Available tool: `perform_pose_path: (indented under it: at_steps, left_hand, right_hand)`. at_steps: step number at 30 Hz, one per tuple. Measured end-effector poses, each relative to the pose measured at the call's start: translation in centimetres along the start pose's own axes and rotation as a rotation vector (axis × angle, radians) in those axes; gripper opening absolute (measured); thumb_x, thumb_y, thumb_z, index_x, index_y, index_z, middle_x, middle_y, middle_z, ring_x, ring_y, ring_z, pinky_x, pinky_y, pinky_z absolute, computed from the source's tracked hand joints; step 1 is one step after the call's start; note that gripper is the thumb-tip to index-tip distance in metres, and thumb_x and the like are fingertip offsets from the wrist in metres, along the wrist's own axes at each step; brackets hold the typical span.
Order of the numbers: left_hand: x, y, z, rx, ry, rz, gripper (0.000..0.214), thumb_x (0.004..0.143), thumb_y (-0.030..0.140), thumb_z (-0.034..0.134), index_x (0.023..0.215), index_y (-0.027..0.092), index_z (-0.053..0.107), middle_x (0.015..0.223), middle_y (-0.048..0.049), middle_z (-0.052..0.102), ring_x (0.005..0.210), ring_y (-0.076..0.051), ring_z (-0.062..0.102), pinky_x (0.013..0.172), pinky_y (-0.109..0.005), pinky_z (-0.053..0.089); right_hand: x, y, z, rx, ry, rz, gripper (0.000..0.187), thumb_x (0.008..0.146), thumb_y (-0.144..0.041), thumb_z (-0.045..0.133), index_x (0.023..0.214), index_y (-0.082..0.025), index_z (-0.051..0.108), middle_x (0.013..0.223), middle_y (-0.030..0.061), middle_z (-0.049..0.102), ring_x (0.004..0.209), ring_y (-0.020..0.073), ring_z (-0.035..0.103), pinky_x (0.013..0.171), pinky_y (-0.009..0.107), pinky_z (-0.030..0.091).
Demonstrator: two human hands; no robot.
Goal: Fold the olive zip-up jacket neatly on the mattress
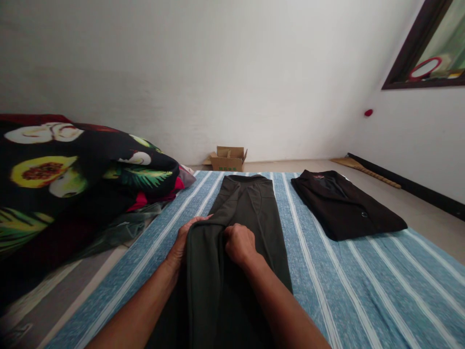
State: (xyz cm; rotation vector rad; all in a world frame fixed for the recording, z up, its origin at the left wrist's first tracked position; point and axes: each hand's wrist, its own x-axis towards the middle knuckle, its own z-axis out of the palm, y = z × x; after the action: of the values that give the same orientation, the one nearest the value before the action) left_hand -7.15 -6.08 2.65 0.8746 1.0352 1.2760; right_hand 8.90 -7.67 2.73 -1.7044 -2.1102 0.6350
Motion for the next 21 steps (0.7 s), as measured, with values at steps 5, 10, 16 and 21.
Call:
perform_pose_path:
  at_steps: [5, 10, 16, 21]
  left_hand:
    - [0.0, -0.3, -0.3, -0.003, 0.005, 0.015, 0.024, 0.058, 0.023, 0.071, 0.081, 0.017, 0.065, 0.078, -0.0018, 0.072, 0.063, -0.019, 0.066, 0.053, -0.025, 0.051]
    - [0.2, -0.5, -0.5, -0.023, -0.019, -0.011, 0.030, 0.057, 0.026, 0.073, 0.084, 0.018, 0.065, 0.072, -0.0013, 0.071, 0.061, -0.020, 0.066, 0.052, -0.026, 0.051]
    - [0.2, -0.5, -0.6, -0.028, 0.000, 0.019, 0.031, 0.054, 0.030, 0.075, 0.081, 0.018, 0.065, 0.074, -0.0006, 0.070, 0.063, -0.019, 0.065, 0.060, -0.027, 0.052]
    - [-0.4, -0.2, -0.3, -0.030, -0.006, -0.014, 0.036, 0.055, 0.035, 0.076, 0.083, 0.017, 0.065, 0.066, -0.0001, 0.068, 0.057, -0.018, 0.063, 0.058, -0.028, 0.051]
  right_hand:
    - [0.5, -0.4, 0.4, -0.166, 0.052, 0.023, 0.024, 0.079, -0.023, 0.047, 0.090, -0.022, 0.069, 0.095, 0.0094, 0.068, 0.089, 0.0243, 0.063, 0.070, 0.030, 0.043]
    - [1.0, -1.0, 0.8, -0.258, 0.040, 0.022, 0.026, 0.083, -0.031, 0.046, 0.094, -0.021, 0.067, 0.098, 0.0101, 0.067, 0.088, 0.0235, 0.063, 0.070, 0.031, 0.044]
    - [1.3, -1.0, 0.3, -0.306, -0.007, 0.029, 0.030, 0.085, -0.022, 0.038, 0.095, -0.021, 0.067, 0.096, 0.0103, 0.069, 0.088, 0.0229, 0.065, 0.068, 0.030, 0.045]
    - [2.1, -0.3, -1.3, -0.314, -0.102, -0.077, 0.030, 0.082, -0.029, 0.047, 0.106, -0.025, 0.065, 0.101, 0.0078, 0.069, 0.094, 0.0224, 0.063, 0.069, 0.028, 0.045]
